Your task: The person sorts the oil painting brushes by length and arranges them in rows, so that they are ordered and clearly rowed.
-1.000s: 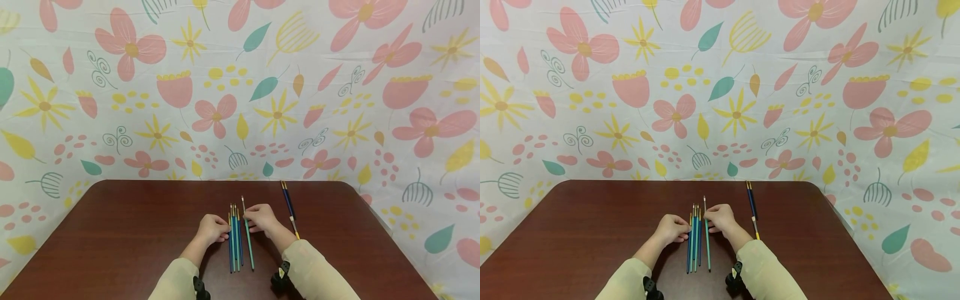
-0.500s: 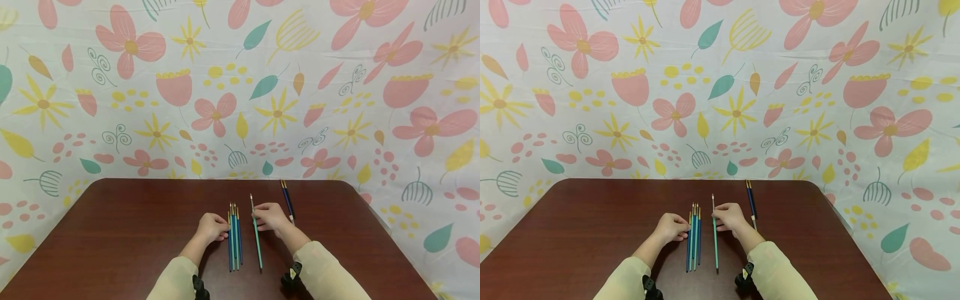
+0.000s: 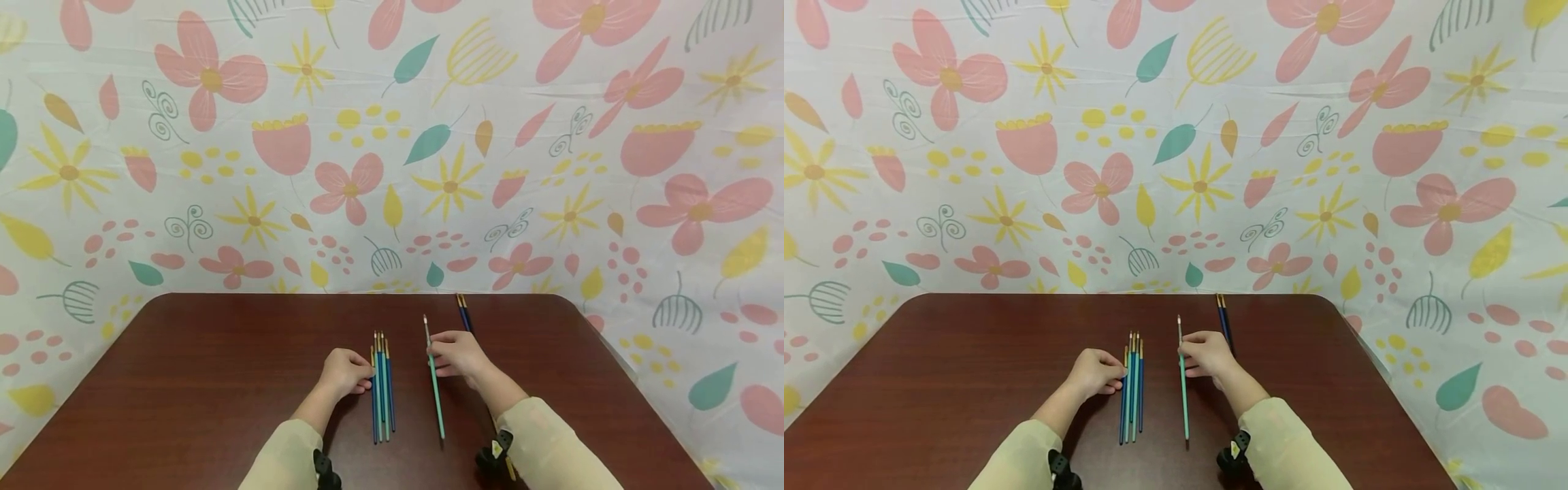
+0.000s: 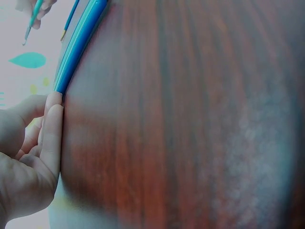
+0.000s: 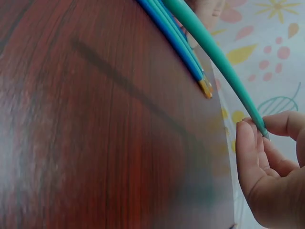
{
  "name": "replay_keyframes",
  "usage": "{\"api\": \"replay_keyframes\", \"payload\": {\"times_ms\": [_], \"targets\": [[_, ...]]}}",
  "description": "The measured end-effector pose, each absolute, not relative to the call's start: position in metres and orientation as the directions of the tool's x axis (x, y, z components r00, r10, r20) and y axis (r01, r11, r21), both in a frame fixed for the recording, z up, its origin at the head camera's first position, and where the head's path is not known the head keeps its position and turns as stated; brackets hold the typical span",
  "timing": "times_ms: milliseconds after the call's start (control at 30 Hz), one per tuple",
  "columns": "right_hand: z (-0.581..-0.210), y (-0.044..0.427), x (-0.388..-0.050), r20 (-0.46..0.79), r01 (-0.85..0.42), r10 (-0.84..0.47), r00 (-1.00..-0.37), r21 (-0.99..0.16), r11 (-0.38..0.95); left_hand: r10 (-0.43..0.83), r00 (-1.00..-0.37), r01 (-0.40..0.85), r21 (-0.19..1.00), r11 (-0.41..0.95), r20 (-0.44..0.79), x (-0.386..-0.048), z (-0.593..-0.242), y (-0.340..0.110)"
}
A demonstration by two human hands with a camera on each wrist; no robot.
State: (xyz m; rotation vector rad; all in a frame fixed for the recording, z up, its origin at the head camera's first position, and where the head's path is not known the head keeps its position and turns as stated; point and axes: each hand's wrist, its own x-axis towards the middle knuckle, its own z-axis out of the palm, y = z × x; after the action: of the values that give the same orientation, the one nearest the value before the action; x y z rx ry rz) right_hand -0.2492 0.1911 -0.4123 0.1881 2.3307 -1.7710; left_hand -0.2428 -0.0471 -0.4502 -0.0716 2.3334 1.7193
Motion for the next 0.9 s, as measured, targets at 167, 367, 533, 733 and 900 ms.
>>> {"api": "replay_keyframes", "payload": {"times_ms": [167,367,533,733,900], "targets": [[-0.408,0.201,-0.245,-0.244,0.227,-0.03,-0.969,-0.936,0.268,0.103,-0.969,-0.185,0.933,0.308,-0.226,-0.242,-0.45,-0.048],[-0.403,0.216,-0.239,-0.239,0.219,-0.038,-0.97,-0.934,0.281,0.099,-0.97,-0.183,0.933,0.311,-0.223,-0.242,-0.451,-0.048],[-0.402,0.229,-0.236,-0.232,0.213,-0.031,-0.972,-0.932,0.293,0.099,-0.971,-0.176,0.933,0.314,-0.216,-0.242,-0.45,-0.048],[-0.402,0.244,-0.232,-0.227,0.207,-0.029,-0.973,-0.927,0.311,0.093,-0.972,-0.174,0.932,0.318,-0.214,-0.243,-0.451,-0.048],[-0.402,0.256,-0.226,-0.233,0.206,-0.045,-0.972,-0.923,0.324,0.1,-0.971,-0.178,0.934,0.311,-0.218,-0.242,-0.451,-0.048]]}}
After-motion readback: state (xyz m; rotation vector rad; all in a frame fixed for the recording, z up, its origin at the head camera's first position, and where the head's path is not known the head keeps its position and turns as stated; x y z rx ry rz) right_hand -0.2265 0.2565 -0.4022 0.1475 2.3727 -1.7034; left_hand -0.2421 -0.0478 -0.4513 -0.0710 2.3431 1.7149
